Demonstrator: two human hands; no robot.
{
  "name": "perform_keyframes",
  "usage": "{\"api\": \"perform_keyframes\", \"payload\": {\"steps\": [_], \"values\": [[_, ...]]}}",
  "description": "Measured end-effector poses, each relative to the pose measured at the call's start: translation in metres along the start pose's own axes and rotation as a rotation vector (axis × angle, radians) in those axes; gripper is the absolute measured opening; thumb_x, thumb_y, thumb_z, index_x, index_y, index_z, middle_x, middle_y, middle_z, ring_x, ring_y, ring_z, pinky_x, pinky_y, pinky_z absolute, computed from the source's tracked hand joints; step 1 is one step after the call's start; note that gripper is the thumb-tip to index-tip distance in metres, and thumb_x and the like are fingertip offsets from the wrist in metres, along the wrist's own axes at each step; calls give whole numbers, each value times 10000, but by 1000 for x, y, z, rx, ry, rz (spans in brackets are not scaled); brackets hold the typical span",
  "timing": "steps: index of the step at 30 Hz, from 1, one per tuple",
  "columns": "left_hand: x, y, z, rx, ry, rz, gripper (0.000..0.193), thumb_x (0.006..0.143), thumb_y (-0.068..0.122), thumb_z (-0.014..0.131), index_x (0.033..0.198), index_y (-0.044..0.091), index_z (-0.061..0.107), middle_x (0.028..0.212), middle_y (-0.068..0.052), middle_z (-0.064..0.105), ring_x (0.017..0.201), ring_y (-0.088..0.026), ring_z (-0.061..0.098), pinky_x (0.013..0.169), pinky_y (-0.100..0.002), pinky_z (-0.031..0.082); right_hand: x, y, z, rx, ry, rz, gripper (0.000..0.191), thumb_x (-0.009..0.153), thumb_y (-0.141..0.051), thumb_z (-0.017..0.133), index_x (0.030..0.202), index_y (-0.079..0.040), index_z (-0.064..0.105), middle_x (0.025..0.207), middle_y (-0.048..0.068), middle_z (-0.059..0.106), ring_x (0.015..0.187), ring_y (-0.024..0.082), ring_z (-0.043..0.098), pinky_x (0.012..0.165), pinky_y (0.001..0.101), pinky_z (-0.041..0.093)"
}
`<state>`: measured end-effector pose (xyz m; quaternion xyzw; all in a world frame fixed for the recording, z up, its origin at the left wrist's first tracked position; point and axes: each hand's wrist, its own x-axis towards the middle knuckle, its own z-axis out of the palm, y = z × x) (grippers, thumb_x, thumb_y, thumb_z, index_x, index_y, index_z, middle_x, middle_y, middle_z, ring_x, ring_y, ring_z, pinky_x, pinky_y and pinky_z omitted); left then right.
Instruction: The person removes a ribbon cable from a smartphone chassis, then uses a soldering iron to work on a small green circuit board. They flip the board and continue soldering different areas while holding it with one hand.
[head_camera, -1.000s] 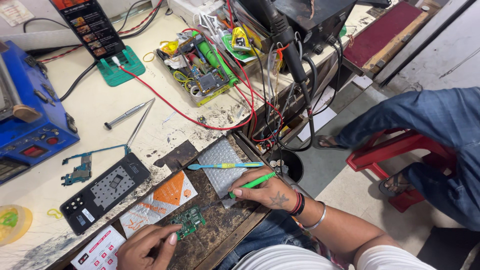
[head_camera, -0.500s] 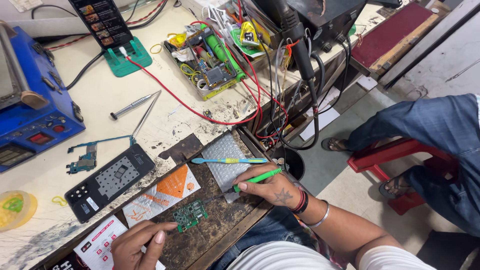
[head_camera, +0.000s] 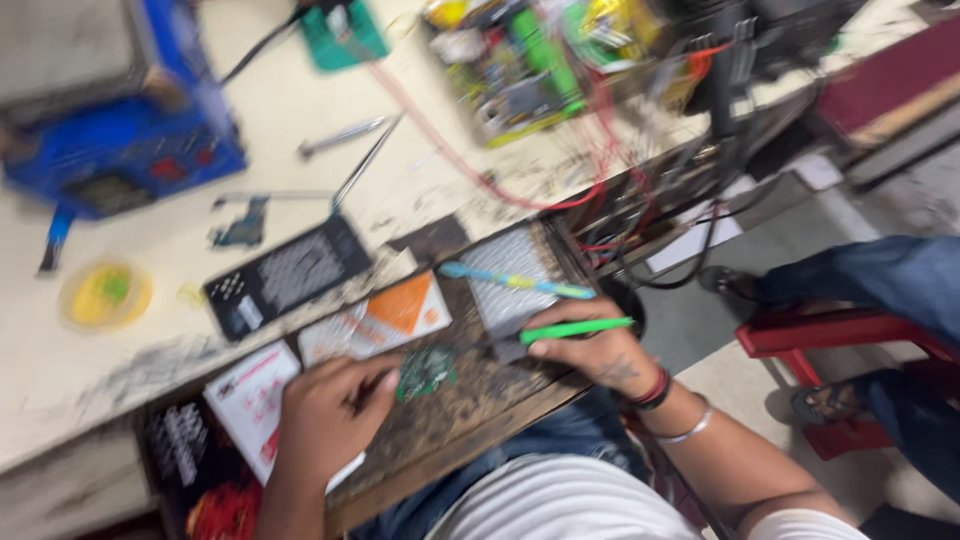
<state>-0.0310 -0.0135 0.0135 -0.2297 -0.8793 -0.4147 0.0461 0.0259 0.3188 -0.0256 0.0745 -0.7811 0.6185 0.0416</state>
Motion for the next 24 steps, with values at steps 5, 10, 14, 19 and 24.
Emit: {"api": "perform_keyframes", "payload": {"steps": [5,10,14,19,24], "values": [[3,-14,-9,170,-175,-60,472,702,381,887,1101,151,782,966,-64,718,890,-288,691,764,-430,567,2,8,11,-46,66,59,208,820,-57,828,1014,0,781,943,110,784,820,158,744,748,279,599],[9,-38,-8,193,-201,54,680,600,415,917,1184,121,730,1141,-74,681,1078,-341,630,926,-465,512,15,20,19,-92,67,-51,174,854,-32,819,1010,13,757,986,131,762,888,198,740,824,297,591],[10,-50,-4,177,-223,56,686,606,386,918,1206,119,722,1127,-68,678,1072,-339,631,938,-470,502,18,23,24,-167,29,-127,117,915,-23,817,986,35,745,966,142,757,900,205,745,863,281,587],[11,-53,0,174,-250,21,598,644,369,917,1165,141,732,1089,-46,679,1050,-310,642,930,-468,513,22,23,25,-243,-35,-143,160,904,-36,814,1032,33,749,942,144,757,854,212,749,814,271,587],[12,-53,1,184,-238,15,601,647,366,918,1169,143,720,1102,-45,679,1047,-300,644,919,-463,520,22,24,26,-226,0,-143,114,948,-36,814,992,43,745,965,144,757,868,203,747,824,265,584]]}}
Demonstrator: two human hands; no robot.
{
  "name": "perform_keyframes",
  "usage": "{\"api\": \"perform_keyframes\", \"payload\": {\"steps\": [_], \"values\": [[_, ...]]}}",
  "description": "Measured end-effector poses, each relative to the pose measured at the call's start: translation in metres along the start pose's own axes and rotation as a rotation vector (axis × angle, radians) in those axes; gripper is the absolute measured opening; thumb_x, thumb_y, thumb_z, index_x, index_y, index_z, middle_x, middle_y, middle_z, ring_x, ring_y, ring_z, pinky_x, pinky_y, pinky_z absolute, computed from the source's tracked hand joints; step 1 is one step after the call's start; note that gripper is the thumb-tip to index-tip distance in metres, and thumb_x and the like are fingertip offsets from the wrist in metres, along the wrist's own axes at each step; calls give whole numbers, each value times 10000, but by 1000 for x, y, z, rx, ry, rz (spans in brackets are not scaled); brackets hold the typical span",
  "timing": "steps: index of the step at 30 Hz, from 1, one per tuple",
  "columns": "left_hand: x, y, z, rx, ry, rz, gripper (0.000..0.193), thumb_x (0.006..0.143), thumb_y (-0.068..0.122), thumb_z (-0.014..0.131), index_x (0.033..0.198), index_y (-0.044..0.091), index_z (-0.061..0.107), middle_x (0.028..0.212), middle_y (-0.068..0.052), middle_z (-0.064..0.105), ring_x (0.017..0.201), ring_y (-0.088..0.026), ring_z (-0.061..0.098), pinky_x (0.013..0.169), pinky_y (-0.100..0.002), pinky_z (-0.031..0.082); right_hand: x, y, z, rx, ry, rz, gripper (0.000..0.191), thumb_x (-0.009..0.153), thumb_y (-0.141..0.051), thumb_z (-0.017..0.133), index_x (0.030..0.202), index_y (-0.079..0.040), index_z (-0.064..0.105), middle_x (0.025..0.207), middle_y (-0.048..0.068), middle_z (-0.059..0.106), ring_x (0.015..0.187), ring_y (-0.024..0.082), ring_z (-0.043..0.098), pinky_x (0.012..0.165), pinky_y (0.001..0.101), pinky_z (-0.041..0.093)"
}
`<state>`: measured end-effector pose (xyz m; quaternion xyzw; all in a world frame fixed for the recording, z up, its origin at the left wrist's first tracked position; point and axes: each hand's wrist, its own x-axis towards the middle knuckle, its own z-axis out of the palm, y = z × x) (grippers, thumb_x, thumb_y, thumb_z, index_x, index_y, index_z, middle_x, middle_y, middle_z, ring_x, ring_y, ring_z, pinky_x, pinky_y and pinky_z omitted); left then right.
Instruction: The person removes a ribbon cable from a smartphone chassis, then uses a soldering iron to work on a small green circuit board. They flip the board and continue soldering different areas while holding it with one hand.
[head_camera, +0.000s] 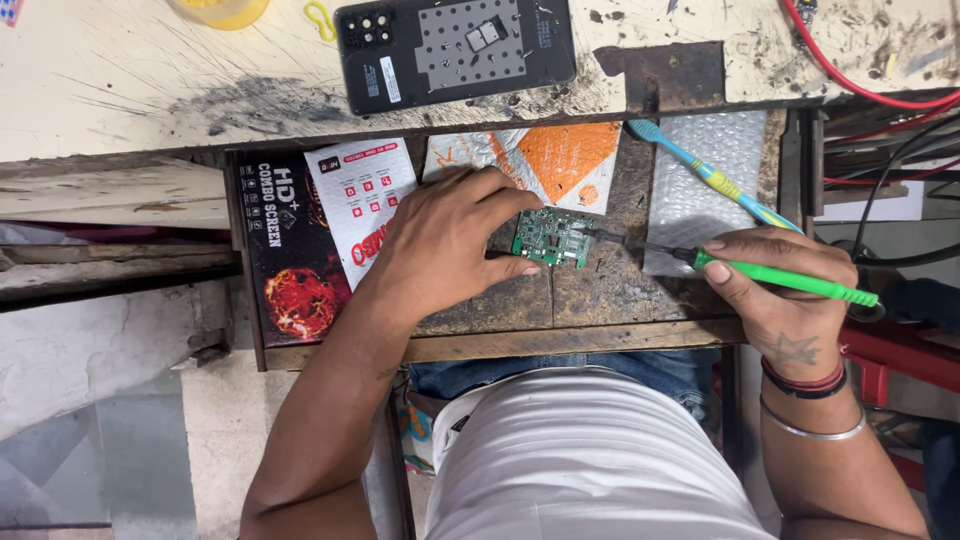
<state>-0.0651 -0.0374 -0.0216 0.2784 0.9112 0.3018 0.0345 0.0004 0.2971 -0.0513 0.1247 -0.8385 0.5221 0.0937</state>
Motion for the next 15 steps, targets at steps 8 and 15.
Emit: {"api": "perform_keyframes", "payload": {"steps": [8,15], "values": [[1,3,2,0,27,29,655,635,370,914,1213,138,711,1229,-52,648,1110,-313,626,924,-464,515,-2,4,-2,7,6,28,127,945,-36,823,1003,45,744,967,147,756,872,201,740,830,267,578],[0,2,3,1,-9,11,609,648,370,911,1172,127,720,1205,-44,641,1121,-297,628,948,-459,512,-4,4,-2,44,-5,60,121,939,-29,814,1004,43,743,966,145,756,853,193,734,812,266,575]]}}
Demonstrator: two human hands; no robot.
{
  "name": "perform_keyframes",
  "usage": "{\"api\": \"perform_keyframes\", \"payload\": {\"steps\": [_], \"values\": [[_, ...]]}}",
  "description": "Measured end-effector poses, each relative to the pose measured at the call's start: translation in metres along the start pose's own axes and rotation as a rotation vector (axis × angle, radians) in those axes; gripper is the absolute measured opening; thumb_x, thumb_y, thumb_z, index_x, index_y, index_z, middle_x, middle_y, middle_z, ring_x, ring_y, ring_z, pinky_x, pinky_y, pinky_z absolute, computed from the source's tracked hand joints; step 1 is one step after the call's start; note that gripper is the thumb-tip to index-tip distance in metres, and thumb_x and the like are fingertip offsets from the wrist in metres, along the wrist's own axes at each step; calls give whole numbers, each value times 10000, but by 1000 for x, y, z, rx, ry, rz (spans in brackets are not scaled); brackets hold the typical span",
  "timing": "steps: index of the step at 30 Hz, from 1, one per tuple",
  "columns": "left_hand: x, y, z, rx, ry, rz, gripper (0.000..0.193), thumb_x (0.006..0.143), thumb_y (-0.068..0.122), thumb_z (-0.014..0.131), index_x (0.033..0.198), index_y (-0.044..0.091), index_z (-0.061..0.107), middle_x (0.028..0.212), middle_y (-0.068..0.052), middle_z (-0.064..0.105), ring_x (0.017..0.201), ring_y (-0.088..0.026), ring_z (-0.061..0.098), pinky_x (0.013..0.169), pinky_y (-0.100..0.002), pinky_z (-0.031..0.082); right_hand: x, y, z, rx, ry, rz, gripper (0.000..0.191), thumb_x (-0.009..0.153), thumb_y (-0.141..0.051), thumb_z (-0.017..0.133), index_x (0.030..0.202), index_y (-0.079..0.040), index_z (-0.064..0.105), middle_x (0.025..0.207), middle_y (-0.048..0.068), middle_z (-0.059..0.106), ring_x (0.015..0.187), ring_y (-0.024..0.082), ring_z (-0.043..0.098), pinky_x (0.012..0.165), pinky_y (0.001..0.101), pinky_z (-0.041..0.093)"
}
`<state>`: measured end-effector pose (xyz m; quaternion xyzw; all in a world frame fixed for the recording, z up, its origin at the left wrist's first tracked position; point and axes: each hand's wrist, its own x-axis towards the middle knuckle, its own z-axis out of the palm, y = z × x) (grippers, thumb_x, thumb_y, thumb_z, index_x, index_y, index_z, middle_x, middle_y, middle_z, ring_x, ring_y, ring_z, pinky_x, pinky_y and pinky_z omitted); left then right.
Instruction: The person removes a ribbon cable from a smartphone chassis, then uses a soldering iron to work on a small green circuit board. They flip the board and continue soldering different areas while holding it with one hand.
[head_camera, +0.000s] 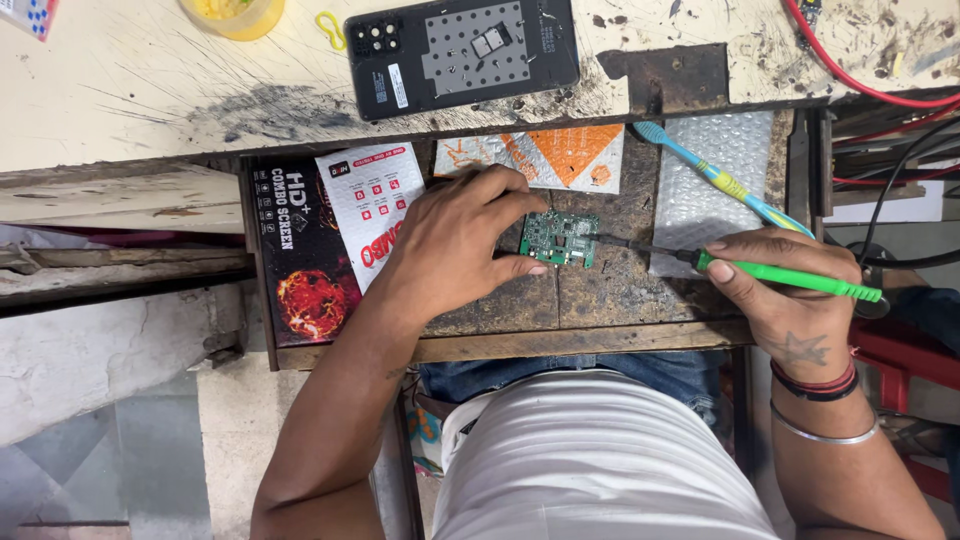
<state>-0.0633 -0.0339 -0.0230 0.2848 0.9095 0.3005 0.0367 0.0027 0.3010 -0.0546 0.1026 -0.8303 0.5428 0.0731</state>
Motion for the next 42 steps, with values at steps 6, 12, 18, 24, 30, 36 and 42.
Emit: {"api": "perform_keyframes", "payload": {"steps": [6,12,18,24,30,36,42], "values": [[-1,1,0,-15,-1,-20,603,640,352,915,1166,130,720,1203,-48,644,1125,-292,628,949,-454,511,-1,1,1,-15,22,13,115,951,-16,811,1021,49,746,989,150,757,890,198,735,848,272,575],[-1,2,1,-20,15,-17,605,634,354,918,1160,131,720,1205,-52,643,1119,-299,628,944,-459,507,-2,-1,1,18,5,46,112,936,-18,810,1007,40,744,977,140,758,864,181,735,819,262,577],[-1,3,-1,-20,10,-28,590,644,347,917,1158,138,718,1207,-43,640,1135,-291,623,947,-462,505,-1,-3,0,-4,6,31,114,943,-20,809,1014,42,746,983,142,759,873,184,735,829,262,574],[-1,3,1,-22,10,-32,588,645,343,915,1161,144,717,1207,-39,639,1136,-290,622,942,-463,503,-1,-4,0,4,1,47,114,933,-18,808,1014,34,747,980,142,758,866,183,734,821,258,574],[-1,4,1,-21,8,-32,594,646,353,918,1163,145,713,1203,-38,638,1135,-292,620,941,-466,501,0,-6,0,5,-2,56,109,935,-13,806,1015,34,749,981,146,760,870,187,736,826,261,572],[-1,5,1,-24,7,-28,590,648,347,919,1161,144,711,1210,-40,637,1136,-292,621,939,-463,503,0,-8,0,-10,2,50,109,935,-15,803,1015,34,749,980,148,759,884,187,740,840,263,572],[0,5,2,-25,0,-28,587,657,347,916,1167,146,708,1208,-37,637,1136,-288,623,941,-458,508,1,-8,-1,-3,-3,71,101,930,-12,803,1004,35,751,966,147,758,867,187,734,830,263,571]]}}
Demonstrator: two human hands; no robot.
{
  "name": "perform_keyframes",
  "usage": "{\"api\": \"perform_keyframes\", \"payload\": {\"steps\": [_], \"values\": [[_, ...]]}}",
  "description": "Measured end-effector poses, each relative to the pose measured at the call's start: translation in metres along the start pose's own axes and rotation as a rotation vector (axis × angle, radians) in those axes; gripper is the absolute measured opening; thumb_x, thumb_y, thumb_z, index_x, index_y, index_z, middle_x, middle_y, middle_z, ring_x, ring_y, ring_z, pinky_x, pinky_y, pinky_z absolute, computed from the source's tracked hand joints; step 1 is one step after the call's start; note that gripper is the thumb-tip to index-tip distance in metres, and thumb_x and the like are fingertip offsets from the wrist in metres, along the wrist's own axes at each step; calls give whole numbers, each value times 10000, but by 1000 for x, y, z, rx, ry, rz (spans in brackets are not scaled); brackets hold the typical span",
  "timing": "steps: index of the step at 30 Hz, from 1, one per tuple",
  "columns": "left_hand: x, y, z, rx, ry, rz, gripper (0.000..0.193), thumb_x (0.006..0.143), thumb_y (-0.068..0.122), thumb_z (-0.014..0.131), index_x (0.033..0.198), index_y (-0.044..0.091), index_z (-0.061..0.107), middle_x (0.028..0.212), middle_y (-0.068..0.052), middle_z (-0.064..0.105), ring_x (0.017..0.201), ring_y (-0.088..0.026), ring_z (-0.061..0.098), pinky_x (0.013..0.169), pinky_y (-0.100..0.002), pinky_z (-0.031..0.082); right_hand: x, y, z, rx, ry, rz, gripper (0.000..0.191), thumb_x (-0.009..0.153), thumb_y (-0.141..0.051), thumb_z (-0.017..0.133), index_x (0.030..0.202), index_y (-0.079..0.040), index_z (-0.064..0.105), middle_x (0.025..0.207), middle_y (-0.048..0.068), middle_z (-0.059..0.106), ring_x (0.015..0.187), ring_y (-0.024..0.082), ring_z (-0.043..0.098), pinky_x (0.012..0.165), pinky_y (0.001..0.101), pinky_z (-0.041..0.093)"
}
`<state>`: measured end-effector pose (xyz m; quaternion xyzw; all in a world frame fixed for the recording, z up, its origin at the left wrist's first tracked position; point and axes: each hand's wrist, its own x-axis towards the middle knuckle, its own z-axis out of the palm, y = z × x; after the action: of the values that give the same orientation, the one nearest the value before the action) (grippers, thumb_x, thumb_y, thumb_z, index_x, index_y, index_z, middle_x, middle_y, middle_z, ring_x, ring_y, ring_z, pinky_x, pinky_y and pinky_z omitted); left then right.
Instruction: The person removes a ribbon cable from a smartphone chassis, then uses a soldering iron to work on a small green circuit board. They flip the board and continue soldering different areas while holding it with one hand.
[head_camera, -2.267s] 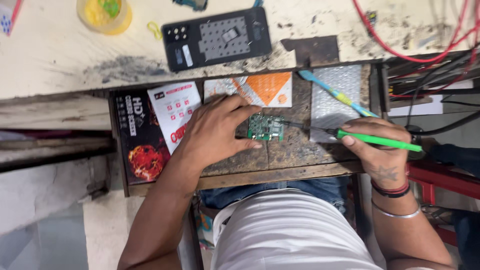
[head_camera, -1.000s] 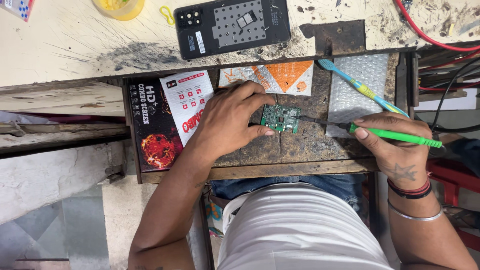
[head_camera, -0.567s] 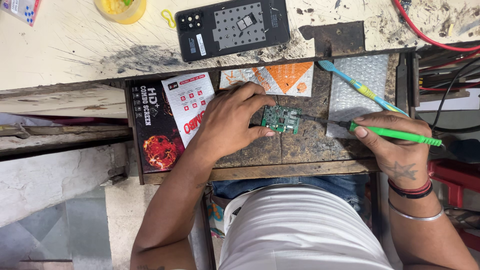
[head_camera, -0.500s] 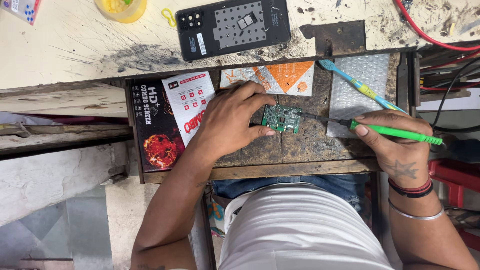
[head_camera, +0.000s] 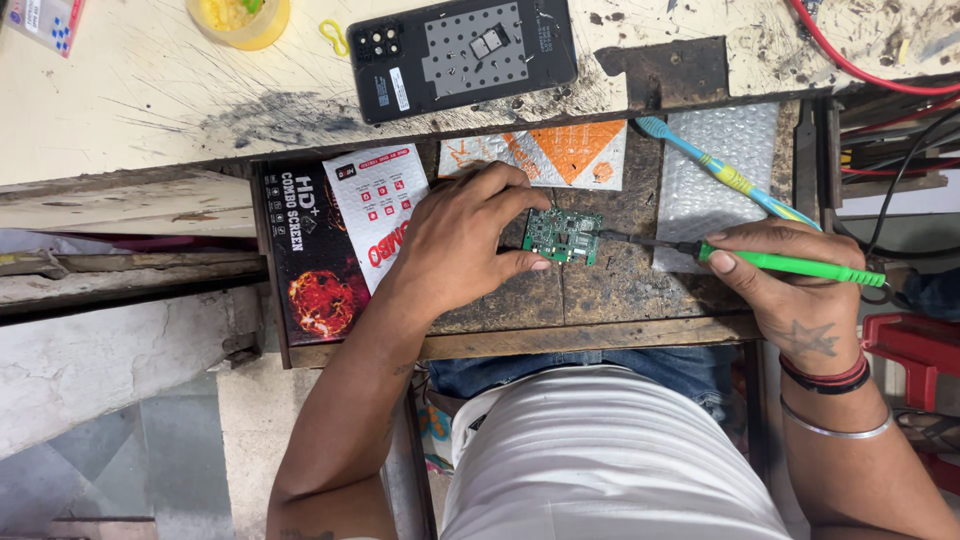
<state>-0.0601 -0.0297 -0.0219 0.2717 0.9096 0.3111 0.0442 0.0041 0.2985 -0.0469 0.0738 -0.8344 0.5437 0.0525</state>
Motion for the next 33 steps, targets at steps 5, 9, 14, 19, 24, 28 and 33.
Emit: {"api": "perform_keyframes", "payload": {"steps": [5,9,14,19,24,28,33], "values": [[0,0,-1,-4,5,11,584,666,350,917,1170,144,706,1210,-43,635,1140,-294,619,938,-462,506,0,0,1,23,14,11,94,939,-8,798,1006,36,749,980,146,757,889,188,735,853,266,572],[0,1,0,7,13,11,591,654,351,917,1165,144,706,1208,-45,636,1142,-298,617,935,-463,503,0,0,0,-15,15,-16,99,941,-7,800,1015,39,752,978,147,759,886,189,737,847,266,571],[1,2,-1,-4,3,-2,584,656,348,916,1164,149,705,1205,-41,639,1138,-288,622,937,-457,504,0,-1,-2,35,5,3,104,925,-11,803,1002,32,747,982,148,757,882,184,735,835,263,576],[1,3,0,3,9,8,580,664,345,916,1168,147,705,1209,-44,637,1145,-292,620,939,-457,506,-1,1,-1,10,25,-8,102,945,-7,799,1025,38,753,993,153,758,898,190,736,846,266,570],[1,4,0,3,0,-3,580,662,346,918,1164,149,705,1211,-41,637,1133,-290,623,927,-461,504,-1,1,-3,33,16,9,95,934,-1,798,1008,37,752,977,152,758,876,188,733,835,262,571],[0,3,-1,7,12,6,579,663,344,918,1164,150,703,1205,-39,638,1138,-291,623,934,-459,506,-1,1,-1,56,19,20,100,921,1,800,999,35,747,985,150,756,878,185,733,836,264,578],[1,4,0,8,10,3,578,658,341,919,1159,150,703,1201,-40,638,1135,-292,622,931,-459,507,-1,1,-1,21,33,-7,104,941,-2,798,1024,41,752,996,154,758,905,188,732,855,269,568]]}}
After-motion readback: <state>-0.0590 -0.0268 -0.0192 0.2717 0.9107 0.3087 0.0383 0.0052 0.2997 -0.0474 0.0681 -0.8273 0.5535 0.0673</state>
